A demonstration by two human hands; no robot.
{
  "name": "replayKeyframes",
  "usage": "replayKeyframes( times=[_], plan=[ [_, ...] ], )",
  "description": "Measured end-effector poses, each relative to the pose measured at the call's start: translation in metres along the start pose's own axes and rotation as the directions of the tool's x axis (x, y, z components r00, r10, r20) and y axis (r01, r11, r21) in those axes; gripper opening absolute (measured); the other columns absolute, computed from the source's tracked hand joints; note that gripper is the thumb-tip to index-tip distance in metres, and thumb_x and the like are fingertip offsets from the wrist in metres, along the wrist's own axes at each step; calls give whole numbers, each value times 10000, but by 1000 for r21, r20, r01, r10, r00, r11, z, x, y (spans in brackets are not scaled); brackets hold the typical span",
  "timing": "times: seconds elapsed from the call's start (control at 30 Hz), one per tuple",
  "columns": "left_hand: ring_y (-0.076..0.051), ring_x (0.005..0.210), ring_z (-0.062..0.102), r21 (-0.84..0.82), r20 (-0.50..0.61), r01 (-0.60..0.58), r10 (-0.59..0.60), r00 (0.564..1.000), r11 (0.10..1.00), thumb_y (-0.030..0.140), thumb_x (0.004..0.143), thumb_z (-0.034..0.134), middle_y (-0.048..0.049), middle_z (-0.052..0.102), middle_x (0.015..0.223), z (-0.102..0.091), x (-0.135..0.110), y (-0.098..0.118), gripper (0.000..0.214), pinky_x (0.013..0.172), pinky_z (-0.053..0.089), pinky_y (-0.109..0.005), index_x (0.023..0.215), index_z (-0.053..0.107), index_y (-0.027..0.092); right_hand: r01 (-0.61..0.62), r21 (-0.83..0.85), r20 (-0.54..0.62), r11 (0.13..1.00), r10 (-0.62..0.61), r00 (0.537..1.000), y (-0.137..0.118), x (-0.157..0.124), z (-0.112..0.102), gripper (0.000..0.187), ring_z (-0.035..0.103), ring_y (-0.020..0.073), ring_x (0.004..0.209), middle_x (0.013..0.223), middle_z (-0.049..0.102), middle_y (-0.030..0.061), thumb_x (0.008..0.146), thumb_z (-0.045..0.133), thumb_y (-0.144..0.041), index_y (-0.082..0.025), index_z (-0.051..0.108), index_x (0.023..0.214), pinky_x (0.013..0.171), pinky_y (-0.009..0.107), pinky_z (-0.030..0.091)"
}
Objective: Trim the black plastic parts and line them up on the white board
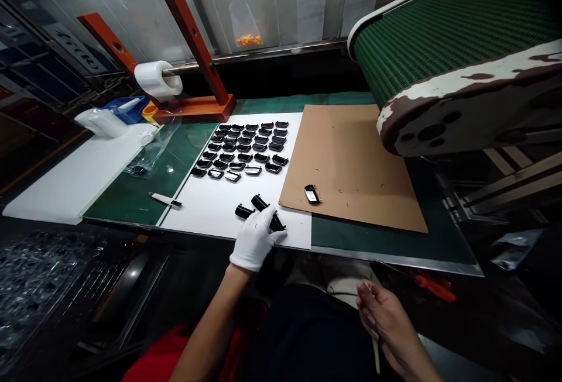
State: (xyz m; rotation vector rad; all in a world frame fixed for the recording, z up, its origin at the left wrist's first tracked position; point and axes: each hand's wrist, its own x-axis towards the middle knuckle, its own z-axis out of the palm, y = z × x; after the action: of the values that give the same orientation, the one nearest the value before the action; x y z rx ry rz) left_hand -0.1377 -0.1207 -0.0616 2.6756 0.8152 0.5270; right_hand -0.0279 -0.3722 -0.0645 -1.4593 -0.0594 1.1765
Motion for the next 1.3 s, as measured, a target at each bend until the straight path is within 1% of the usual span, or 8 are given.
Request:
replayKeyframes(
  times=[0.13, 0.27, 0.53, 0.67, 0.97, 1.07, 1.17, 1.3],
  plan=[
    [-295, 1148, 565, -20, -100, 9, -11, 995, 1000, 324, 749, 725, -137, 619, 1217, -5, -10, 0, 605, 987, 457, -440, 1282, 481, 171, 13, 40, -26, 999, -12, 1000, 7, -4, 2, 546, 421, 101, 538, 649, 525, -27, 777, 497, -659, -200, 588, 1056, 514, 245, 343],
    [-251, 1109, 602, -67, -129, 1, -9, 992, 998, 340, 853, 606, -154, 608, 1226, -11, -7, 3, 553, 967, 483, -398, 1337, 404, 165, -8, 41, 0, 999, 8, 1000, 16, -7, -2, 465, 483, 115, 575, 678, 594, -7, 741, 600, -597, -196, 647, 972, 593, 271, 388],
    [-351, 1290, 412, -144, 201, -187, 213, 956, 972, 453, 512, 846, -175, 510, 1340, 18, 89, 41, 1013, 1038, 398, -434, 1358, 388, 137, 10, 171, -4, 985, -10, 1000, 17, -11, -6, 424, 467, 78, 473, 595, 565, -17, 707, 645, -593, -176, 652, 784, 508, 239, 332],
    [-392, 1193, 503, -141, 297, -168, 204, 933, 976, 375, 474, 866, -193, 582, 1235, 32, 117, 49, 1024, 960, 442, -461, 1351, 400, 124, 64, 153, -4, 986, -65, 998, 19, -11, -8, 448, 460, 84, 441, 569, 555, -23, 708, 626, -614, -176, 621, 803, 485, 246, 295],
    [-263, 1051, 633, -259, 232, -60, 123, 965, 964, 285, 655, 784, -97, 649, 1172, 18, 83, 55, 900, 920, 498, -376, 1410, 300, 209, 213, -80, 35, 974, -211, 977, 2, -11, -19, 397, 429, 93, 476, 594, 499, -30, 813, 483, -599, -210, 552, 770, 488, 244, 335],
    [-210, 1119, 599, -384, 148, -66, 131, 980, 921, 311, 666, 786, -79, 609, 1244, 3, 51, 67, 948, 992, 465, -330, 1434, 235, 236, 343, -424, 77, 838, -344, 936, -26, -15, -24, 438, 347, 111, 488, 566, 351, -66, 780, 467, -659, -228, 519, 835, 479, 251, 297],
    [-220, 1142, 585, -594, 76, -87, 163, 984, 800, 346, 661, 790, -92, 594, 1258, -10, 18, 80, 952, 1031, 439, -348, 1435, 246, 244, 426, -747, 155, 511, -490, 858, -59, -18, -20, 527, 314, 113, 487, 552, 297, -87, 642, 576, -730, -238, 455, 788, 483, 253, 274],
    [-249, 1113, 604, -827, 59, -34, 148, 987, 561, 351, 647, 799, -122, 583, 1260, -22, -10, 97, 919, 1011, 464, -371, 1416, 312, 224, 507, -856, 362, 100, -583, 727, -96, -20, -2, 556, 402, 118, 441, 537, 419, -72, 641, 534, -768, -249, 344, 702, 469, 262, 287]
  ],
)
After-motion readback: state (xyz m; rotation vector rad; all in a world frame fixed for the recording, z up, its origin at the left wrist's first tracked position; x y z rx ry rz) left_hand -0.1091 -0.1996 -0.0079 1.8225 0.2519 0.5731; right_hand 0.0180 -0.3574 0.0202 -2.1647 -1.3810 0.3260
